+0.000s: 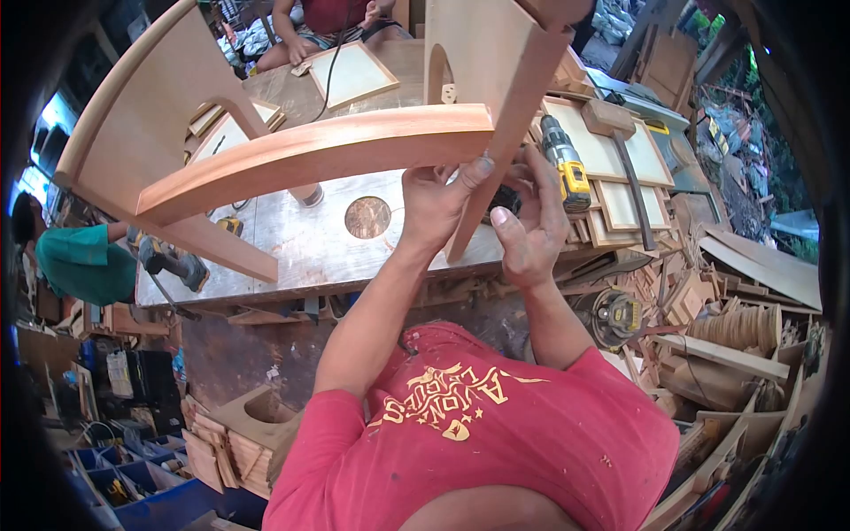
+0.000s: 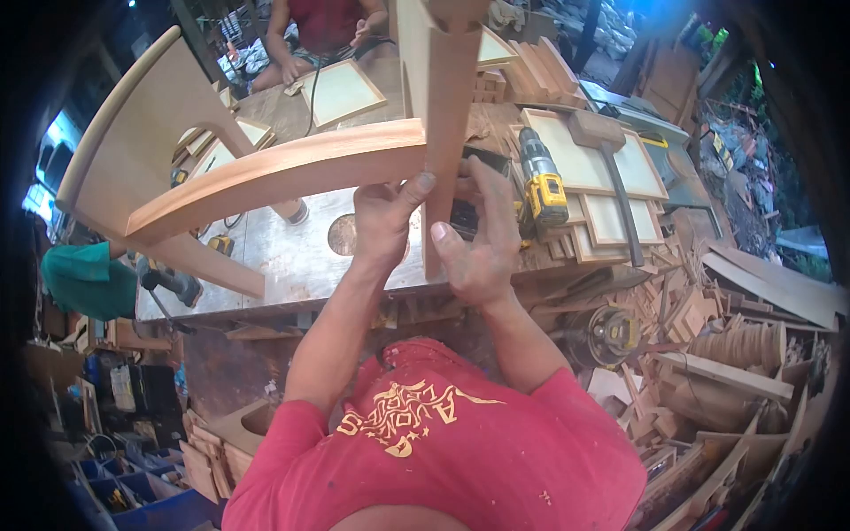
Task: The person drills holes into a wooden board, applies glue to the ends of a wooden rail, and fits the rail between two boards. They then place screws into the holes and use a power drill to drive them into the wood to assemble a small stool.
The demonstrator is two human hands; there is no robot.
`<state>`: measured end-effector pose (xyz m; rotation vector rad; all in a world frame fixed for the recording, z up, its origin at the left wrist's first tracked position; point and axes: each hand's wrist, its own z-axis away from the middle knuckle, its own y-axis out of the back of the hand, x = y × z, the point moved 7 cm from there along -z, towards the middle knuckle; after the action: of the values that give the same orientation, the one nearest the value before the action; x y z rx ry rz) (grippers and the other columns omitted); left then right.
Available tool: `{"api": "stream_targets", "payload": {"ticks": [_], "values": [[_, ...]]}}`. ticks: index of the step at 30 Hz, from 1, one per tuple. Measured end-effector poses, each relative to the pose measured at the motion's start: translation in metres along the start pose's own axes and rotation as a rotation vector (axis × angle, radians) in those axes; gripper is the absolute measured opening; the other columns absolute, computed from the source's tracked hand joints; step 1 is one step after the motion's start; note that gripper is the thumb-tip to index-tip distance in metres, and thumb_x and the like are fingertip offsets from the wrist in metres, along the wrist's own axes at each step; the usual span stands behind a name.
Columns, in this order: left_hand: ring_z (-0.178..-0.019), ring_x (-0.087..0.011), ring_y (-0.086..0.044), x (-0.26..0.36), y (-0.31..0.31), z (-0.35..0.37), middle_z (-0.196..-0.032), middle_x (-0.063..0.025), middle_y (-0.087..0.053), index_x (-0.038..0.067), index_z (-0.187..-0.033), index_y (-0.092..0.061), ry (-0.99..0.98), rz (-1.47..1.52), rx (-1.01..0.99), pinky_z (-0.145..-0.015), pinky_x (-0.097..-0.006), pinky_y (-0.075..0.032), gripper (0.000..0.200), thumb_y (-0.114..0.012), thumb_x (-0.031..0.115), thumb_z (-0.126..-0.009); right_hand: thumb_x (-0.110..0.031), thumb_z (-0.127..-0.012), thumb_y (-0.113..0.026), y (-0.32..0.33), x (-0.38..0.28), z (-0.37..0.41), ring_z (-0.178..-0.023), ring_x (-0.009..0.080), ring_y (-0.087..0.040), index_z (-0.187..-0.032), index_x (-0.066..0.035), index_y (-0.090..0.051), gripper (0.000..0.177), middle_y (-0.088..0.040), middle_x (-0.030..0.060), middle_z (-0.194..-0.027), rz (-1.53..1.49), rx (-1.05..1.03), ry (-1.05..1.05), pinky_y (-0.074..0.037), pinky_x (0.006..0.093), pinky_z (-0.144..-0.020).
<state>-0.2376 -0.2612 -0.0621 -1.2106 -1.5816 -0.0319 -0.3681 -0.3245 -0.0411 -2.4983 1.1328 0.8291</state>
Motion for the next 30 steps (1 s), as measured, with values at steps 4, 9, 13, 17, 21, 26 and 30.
{"api": "stream_targets", "payload": {"ticks": [4,9,13,17,21,26,30], "values": [[-0.106,-0.0173,-0.065,-0.008,0.01,0.0,-0.113,-0.0071,-0.07,0.0,-0.119,-0.065,0.0,-0.128,0.006,-0.095,-0.0327,-0.051,0.038,-0.082,0.006,-0.085,-0.011,-0.09,-0.064,0.03,0.055,0.042,-0.103,0.0213,-0.063,-0.132,0.007,-0.056,0.046,-0.064,0.0153,-0.114,-0.022,0.15,-0.264,-0.051,0.0363,-0.093],[-0.104,-0.0178,-0.065,-0.002,0.003,0.001,-0.112,-0.0074,-0.07,0.001,-0.121,-0.065,-0.029,-0.094,0.03,-0.095,-0.0339,-0.05,0.039,-0.08,0.006,-0.086,-0.009,-0.086,-0.064,0.065,0.151,0.069,-0.093,0.0304,-0.068,-0.112,0.003,-0.068,0.029,-0.069,0.0181,-0.1,0.635,-0.121,-0.588,-0.055,0.0411,-0.085],[-0.118,-0.0197,-0.055,-0.01,0.008,0.0,-0.126,-0.0075,-0.06,-0.001,-0.131,-0.054,-0.021,-0.208,-0.047,-0.103,-0.039,-0.042,0.051,-0.074,0.027,-0.093,-0.012,-0.085,-0.065,0.063,0.201,0.078,-0.092,0.04,-0.067,-0.109,0.001,-0.07,0.028,-0.068,0.0221,-0.101,0.791,-0.206,-0.445,-0.053,0.0481,-0.087],[-0.113,-0.0196,-0.061,-0.013,0.015,0.0,-0.12,-0.0084,-0.067,0.0,-0.126,-0.061,-0.042,-0.066,0.016,-0.104,-0.037,-0.044,0.044,-0.079,0.011,-0.087,-0.02,-0.087,-0.065,0.042,0.227,0.061,-0.092,0.0399,-0.068,-0.099,-0.003,-0.072,0.022,-0.068,0.0189,-0.096,1.011,-0.392,-0.528,-0.055,0.0501,-0.081],[-0.121,-0.0209,-0.057,-0.01,0.012,0.001,-0.128,-0.0085,-0.063,0.0,-0.131,-0.058,-0.039,-0.079,0.033,-0.111,-0.0402,-0.039,0.052,-0.08,0.016,-0.087,-0.026,-0.088,-0.064,0.034,0.264,0.052,-0.097,0.0383,-0.069,-0.105,-0.008,-0.072,0.026,-0.069,0.017,-0.107,1.098,-0.538,-0.627,-0.054,0.0521,-0.085],[-0.124,-0.0204,-0.055,-0.009,0.008,0.002,-0.13,-0.0077,-0.062,0.0,-0.133,-0.056,-0.033,-0.089,0.046,-0.112,-0.0401,-0.037,0.054,-0.08,0.018,-0.087,-0.027,-0.088,-0.063,0.037,0.283,0.049,-0.102,0.0394,-0.069,-0.109,-0.015,-0.073,0.026,-0.072,0.0182,-0.11,0.983,-0.518,-0.756,-0.053,0.0527,-0.09],[-0.123,-0.0184,-0.056,-0.009,0.01,0.002,-0.129,-0.0061,-0.063,0.001,-0.131,-0.058,-0.031,-0.085,0.03,-0.11,-0.0383,-0.039,0.051,-0.079,0.018,-0.088,-0.019,-0.086,-0.059,0.037,0.285,0.043,-0.103,0.0398,-0.069,-0.104,-0.013,-0.074,0.024,-0.073,0.0201,-0.102,0.956,-0.47,-0.816,-0.054,0.0515,-0.09]]}}
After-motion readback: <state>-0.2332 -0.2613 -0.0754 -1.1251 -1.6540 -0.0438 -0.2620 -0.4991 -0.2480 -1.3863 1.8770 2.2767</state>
